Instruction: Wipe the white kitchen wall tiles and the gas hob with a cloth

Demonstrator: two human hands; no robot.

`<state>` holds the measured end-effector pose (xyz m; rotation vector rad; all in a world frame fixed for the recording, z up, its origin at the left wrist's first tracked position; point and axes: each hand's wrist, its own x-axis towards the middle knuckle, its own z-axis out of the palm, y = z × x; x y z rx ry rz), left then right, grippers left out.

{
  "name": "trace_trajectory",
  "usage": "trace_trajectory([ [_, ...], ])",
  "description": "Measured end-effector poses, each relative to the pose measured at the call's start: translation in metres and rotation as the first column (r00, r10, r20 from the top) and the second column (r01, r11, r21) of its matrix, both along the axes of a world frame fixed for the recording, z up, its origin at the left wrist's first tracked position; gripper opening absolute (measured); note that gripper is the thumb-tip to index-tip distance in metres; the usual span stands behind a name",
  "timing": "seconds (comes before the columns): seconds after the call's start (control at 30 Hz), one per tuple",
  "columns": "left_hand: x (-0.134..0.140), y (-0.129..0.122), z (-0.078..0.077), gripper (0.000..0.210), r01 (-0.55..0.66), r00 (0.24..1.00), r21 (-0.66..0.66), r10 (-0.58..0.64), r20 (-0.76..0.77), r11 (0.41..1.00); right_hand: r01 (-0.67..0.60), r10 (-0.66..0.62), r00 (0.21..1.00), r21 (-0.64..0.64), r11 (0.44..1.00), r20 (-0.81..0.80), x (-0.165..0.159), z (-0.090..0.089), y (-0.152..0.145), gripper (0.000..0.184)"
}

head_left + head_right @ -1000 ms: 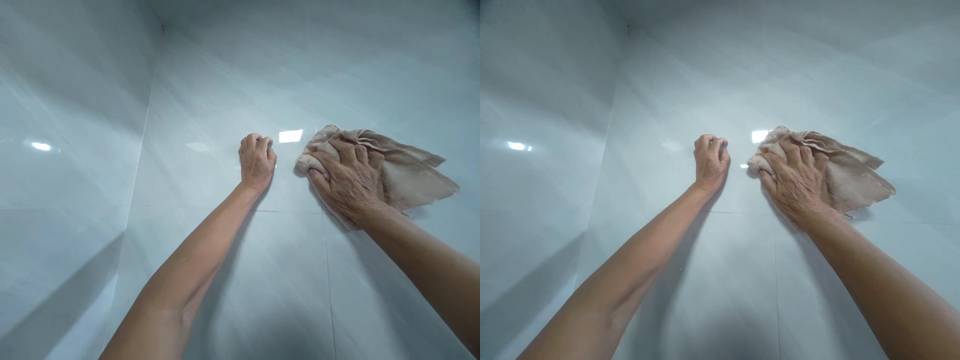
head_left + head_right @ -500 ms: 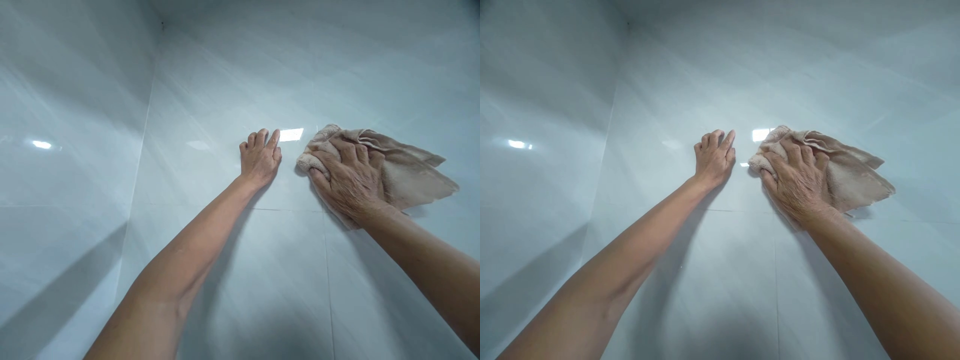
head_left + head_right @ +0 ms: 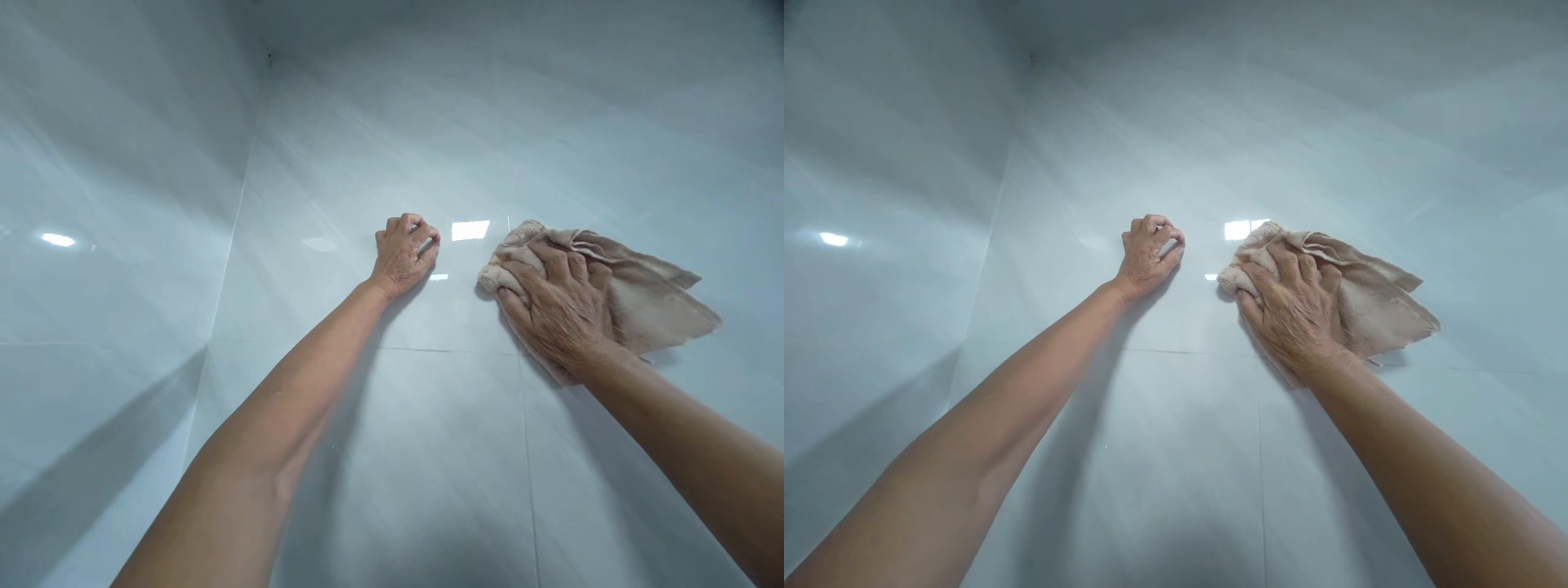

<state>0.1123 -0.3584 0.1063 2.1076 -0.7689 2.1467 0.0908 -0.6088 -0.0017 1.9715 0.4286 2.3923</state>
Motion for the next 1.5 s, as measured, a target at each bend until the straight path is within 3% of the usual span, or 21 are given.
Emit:
trace_trajectory([
  [0.13, -0.002, 0.002, 0.003, 0.036, 0.014, 0.999, 0.06, -0.011, -0.049, 0.998, 0.004, -0.004, 1.0, 0.003, 1.0, -0.005, 0.001, 0.0, -0.001, 0.037],
  [0.5, 0.005, 0.01, 0.01, 0.018, -0.009, 1.0, 0.124, 0.007, 0.02, 0.992, 0.004, -0.004, 0.999, 0.008, 1.0, -0.05, -0.005, -0.002, 0.001, 0.035],
  [0.6, 0.005, 0.012, 0.011, 0.021, -0.022, 1.0, 0.125, 0.021, 0.012, 0.992, -0.002, 0.002, 0.999, 0.007, 1.0, -0.053, -0.005, -0.002, 0.001, 0.037],
  [0.73, 0.005, 0.011, 0.009, 0.03, -0.045, 0.999, 0.138, 0.044, 0.016, 0.989, -0.028, 0.028, 0.998, 0.009, 1.0, -0.061, -0.007, -0.002, 0.001, 0.04],
  [1.0, 0.004, 0.013, -0.001, 0.029, -0.013, 0.999, 0.156, 0.005, 0.053, 0.988, -0.013, 0.013, 0.996, -0.003, 1.0, -0.088, -0.006, -0.001, 0.001, 0.04],
  [1.17, 0.003, 0.06, -0.025, 0.037, -0.051, 0.998, 0.273, 0.043, 0.036, 0.961, -0.01, -0.001, 0.989, -0.075, 0.997, -0.148, -0.004, 0.014, -0.006, 0.046],
  [1.3, 0.008, 0.107, -0.067, 0.057, -0.116, 0.993, 0.268, 0.111, 0.033, 0.956, -0.075, 0.065, 0.972, -0.04, 0.996, -0.225, -0.001, 0.047, -0.005, 0.052],
  [1.4, 0.015, 0.122, -0.101, 0.07, -0.119, 0.993, 0.185, 0.115, 0.029, 0.976, -0.124, 0.142, 0.959, 0.089, 0.988, -0.247, 0.003, 0.077, 0.016, 0.055],
  [1.5, 0.022, 0.122, -0.121, 0.084, -0.058, 0.996, 0.075, 0.053, 0.066, 0.996, -0.166, 0.19, 0.953, 0.119, 0.979, -0.237, 0.005, 0.102, 0.056, 0.057],
])
